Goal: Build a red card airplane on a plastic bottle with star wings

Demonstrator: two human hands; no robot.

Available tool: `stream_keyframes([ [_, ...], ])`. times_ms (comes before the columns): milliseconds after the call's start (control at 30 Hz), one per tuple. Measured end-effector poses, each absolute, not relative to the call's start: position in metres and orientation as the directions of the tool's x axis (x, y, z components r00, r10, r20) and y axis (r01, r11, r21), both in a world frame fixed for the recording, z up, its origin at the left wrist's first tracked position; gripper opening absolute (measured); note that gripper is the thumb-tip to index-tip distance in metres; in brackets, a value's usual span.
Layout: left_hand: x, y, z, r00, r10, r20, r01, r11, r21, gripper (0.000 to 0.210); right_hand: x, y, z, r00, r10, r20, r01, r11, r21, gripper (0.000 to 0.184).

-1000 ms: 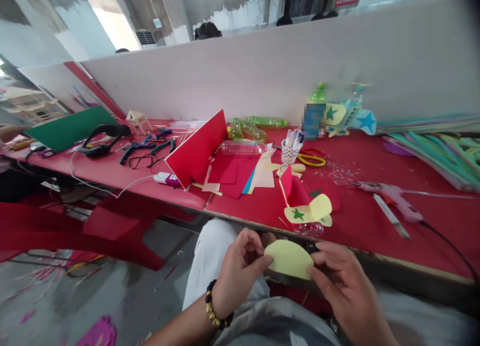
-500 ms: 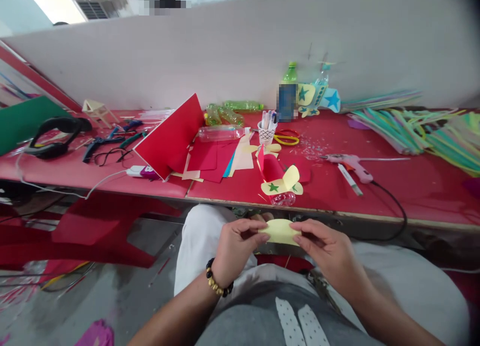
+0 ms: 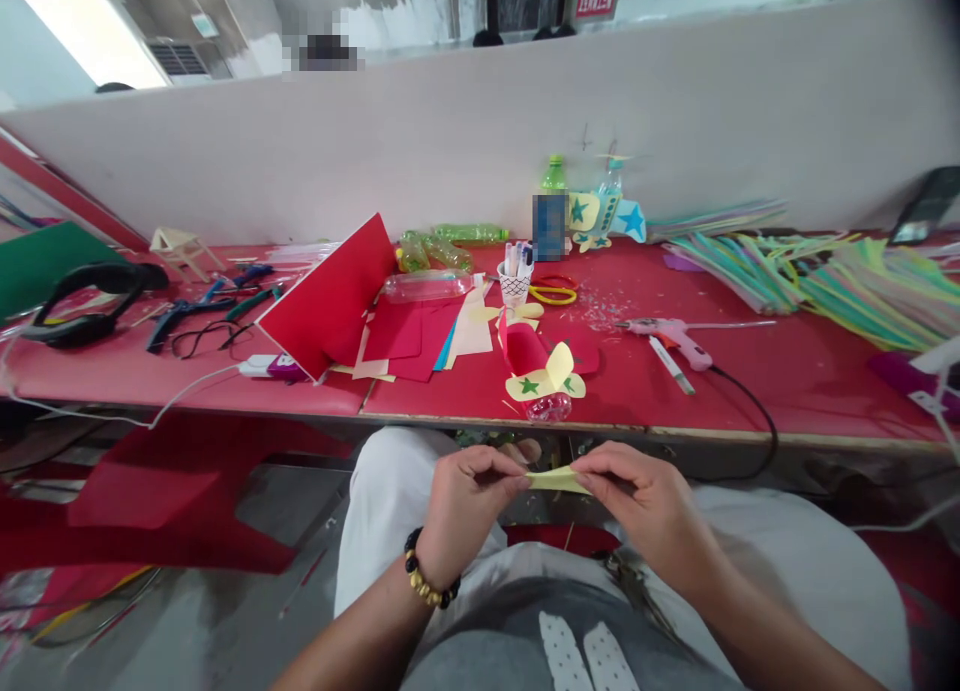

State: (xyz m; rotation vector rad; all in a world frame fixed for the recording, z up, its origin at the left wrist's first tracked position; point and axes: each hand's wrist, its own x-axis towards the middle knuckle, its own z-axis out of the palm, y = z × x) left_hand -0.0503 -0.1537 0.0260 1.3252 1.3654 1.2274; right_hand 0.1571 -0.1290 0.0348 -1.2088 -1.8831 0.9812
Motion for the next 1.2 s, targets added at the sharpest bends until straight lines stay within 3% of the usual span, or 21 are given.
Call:
stream_keyframes([
  [233, -0.047, -0.142, 0.048, 0.015, 0.991, 0.133, 0.250, -0.133, 0.959, 0.010, 0.164, -0.119, 0.044, -0.345, 0.931, 0.122, 0.340, 0.245, -0.908, 0.016],
  [333, -0.044, -0.131, 0.068, 0.064, 0.982, 0.177, 0.370, -0.188, 0.910, 0.011, 0.171, -0.109, 0.049, -0.365, 0.931, 0.015, 0.270, 0.121, -0.955, 0.017],
  [433, -0.038, -0.101, 0.103, 0.164, 0.957, 0.239, 0.496, -0.290, 0.819, 0.011, 0.174, -0.092, 0.053, -0.328, 0.944, -0.040, 0.087, -0.012, -0.996, 0.015],
  [533, -0.027, -0.048, 0.144, 0.334, 0.902, 0.272, 0.629, -0.428, 0.649, 0.013, 0.173, -0.064, 0.055, -0.192, 0.979, 0.063, -0.091, 0.046, -0.995, 0.013],
  [600, -0.016, -0.004, 0.164, 0.431, 0.879, 0.204, 0.664, -0.462, 0.588, 0.010, 0.171, -0.040, 0.053, -0.115, 0.987, 0.115, -0.130, 0.100, -0.986, 0.015],
  [667, -0.006, 0.040, 0.172, 0.473, 0.881, -0.021, 0.711, -0.368, 0.599, 0.005, 0.168, -0.017, 0.048, -0.079, 0.990, 0.114, -0.147, 0.101, -0.984, 0.017],
  [867, -0.002, 0.120, 0.133, 0.438, 0.819, -0.369, 0.830, -0.212, 0.516, 0.004, 0.146, 0.018, 0.018, -0.082, 0.997, 0.014, -0.123, 0.004, -0.992, 0.016],
  [1000, -0.011, 0.134, 0.108, 0.388, 0.790, -0.476, 0.897, -0.205, 0.392, 0.013, 0.132, 0.020, 0.002, -0.116, 0.992, -0.051, -0.057, -0.057, -0.997, 0.011],
  [1200, -0.014, 0.140, 0.097, 0.366, 0.792, -0.488, 0.926, -0.254, 0.281, 0.018, 0.124, 0.020, -0.004, -0.165, 0.980, -0.110, 0.016, -0.109, -0.994, 0.013],
])
